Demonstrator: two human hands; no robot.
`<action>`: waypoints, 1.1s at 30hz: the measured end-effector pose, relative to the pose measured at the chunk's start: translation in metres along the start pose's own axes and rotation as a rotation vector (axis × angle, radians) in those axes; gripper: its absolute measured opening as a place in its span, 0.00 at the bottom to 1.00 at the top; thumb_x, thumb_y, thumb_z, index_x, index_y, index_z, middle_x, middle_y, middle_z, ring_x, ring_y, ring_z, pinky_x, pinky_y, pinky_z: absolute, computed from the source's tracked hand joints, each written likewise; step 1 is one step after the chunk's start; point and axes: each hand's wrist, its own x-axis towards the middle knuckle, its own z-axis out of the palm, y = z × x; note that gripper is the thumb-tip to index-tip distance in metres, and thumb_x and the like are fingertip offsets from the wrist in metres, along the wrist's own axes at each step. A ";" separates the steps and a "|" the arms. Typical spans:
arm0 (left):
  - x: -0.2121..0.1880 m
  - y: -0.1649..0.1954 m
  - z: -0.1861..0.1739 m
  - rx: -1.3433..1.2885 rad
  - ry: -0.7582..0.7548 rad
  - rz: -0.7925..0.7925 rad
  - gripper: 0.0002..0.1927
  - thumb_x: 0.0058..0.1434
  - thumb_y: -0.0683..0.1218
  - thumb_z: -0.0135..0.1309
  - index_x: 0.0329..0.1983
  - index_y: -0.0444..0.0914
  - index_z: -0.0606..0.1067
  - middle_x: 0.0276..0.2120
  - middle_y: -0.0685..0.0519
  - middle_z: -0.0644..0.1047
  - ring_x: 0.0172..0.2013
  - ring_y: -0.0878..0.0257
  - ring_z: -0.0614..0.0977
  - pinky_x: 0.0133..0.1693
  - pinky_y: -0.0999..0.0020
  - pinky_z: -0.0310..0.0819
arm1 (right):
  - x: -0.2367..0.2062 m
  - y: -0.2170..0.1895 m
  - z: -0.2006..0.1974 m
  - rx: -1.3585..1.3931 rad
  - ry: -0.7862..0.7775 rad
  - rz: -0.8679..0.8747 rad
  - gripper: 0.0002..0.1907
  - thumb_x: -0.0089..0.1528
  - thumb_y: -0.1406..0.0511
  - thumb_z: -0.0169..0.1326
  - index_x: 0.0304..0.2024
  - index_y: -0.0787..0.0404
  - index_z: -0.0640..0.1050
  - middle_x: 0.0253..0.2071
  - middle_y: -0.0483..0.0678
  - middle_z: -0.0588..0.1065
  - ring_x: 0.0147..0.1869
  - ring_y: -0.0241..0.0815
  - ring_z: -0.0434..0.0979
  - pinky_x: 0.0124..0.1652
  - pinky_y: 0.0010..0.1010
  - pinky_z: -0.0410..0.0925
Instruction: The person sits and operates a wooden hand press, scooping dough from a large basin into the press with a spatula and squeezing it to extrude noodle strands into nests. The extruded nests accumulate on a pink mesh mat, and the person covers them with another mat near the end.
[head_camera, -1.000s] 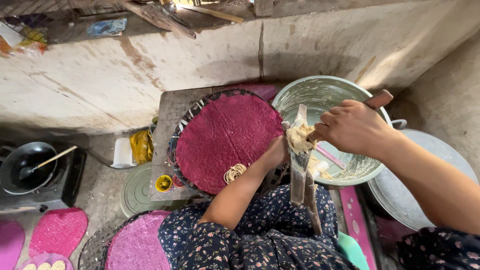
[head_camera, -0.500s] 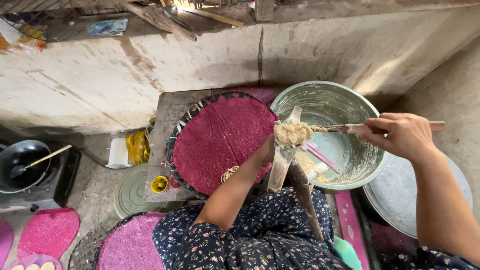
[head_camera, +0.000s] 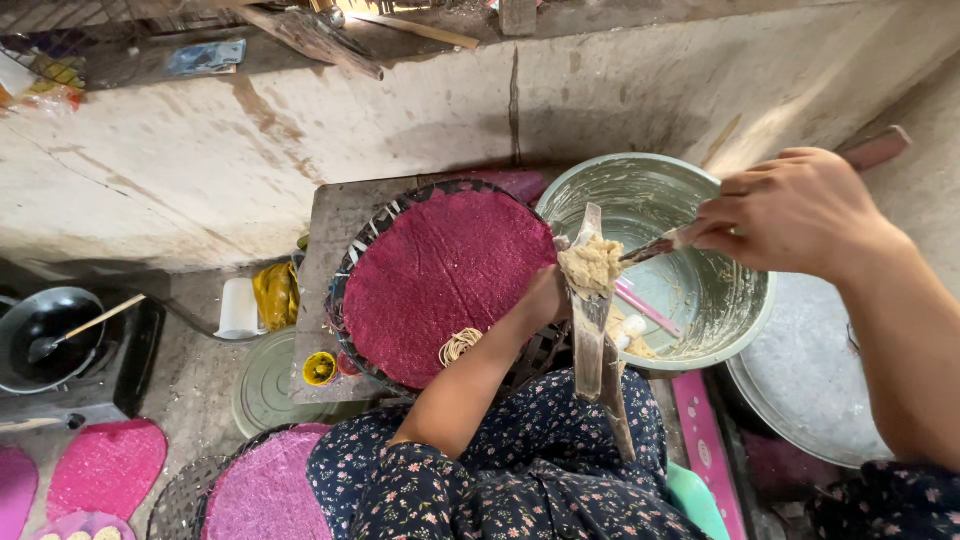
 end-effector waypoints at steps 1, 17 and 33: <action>0.000 0.002 0.002 0.007 0.000 -0.012 0.21 0.48 0.50 0.66 0.46 0.40 0.80 0.39 0.42 0.83 0.39 0.44 0.84 0.41 0.53 0.80 | 0.008 -0.010 -0.004 -0.040 -0.129 -0.007 0.17 0.59 0.43 0.51 0.40 0.37 0.85 0.38 0.32 0.81 0.42 0.35 0.82 0.45 0.29 0.72; -0.001 -0.010 -0.024 -0.016 -0.023 -0.010 0.18 0.60 0.50 0.58 0.51 0.38 0.80 0.46 0.40 0.82 0.45 0.43 0.83 0.45 0.54 0.77 | -0.021 0.049 0.044 0.019 -0.052 0.143 0.29 0.60 0.33 0.47 0.48 0.36 0.85 0.39 0.28 0.82 0.35 0.20 0.83 0.38 0.14 0.75; 0.001 0.010 -0.007 0.018 -0.045 -0.244 0.15 0.56 0.51 0.60 0.44 0.39 0.82 0.41 0.40 0.82 0.42 0.43 0.84 0.44 0.52 0.79 | 0.046 -0.069 0.000 -0.149 -0.196 -0.228 0.17 0.65 0.47 0.45 0.37 0.42 0.81 0.39 0.33 0.78 0.47 0.33 0.80 0.48 0.29 0.72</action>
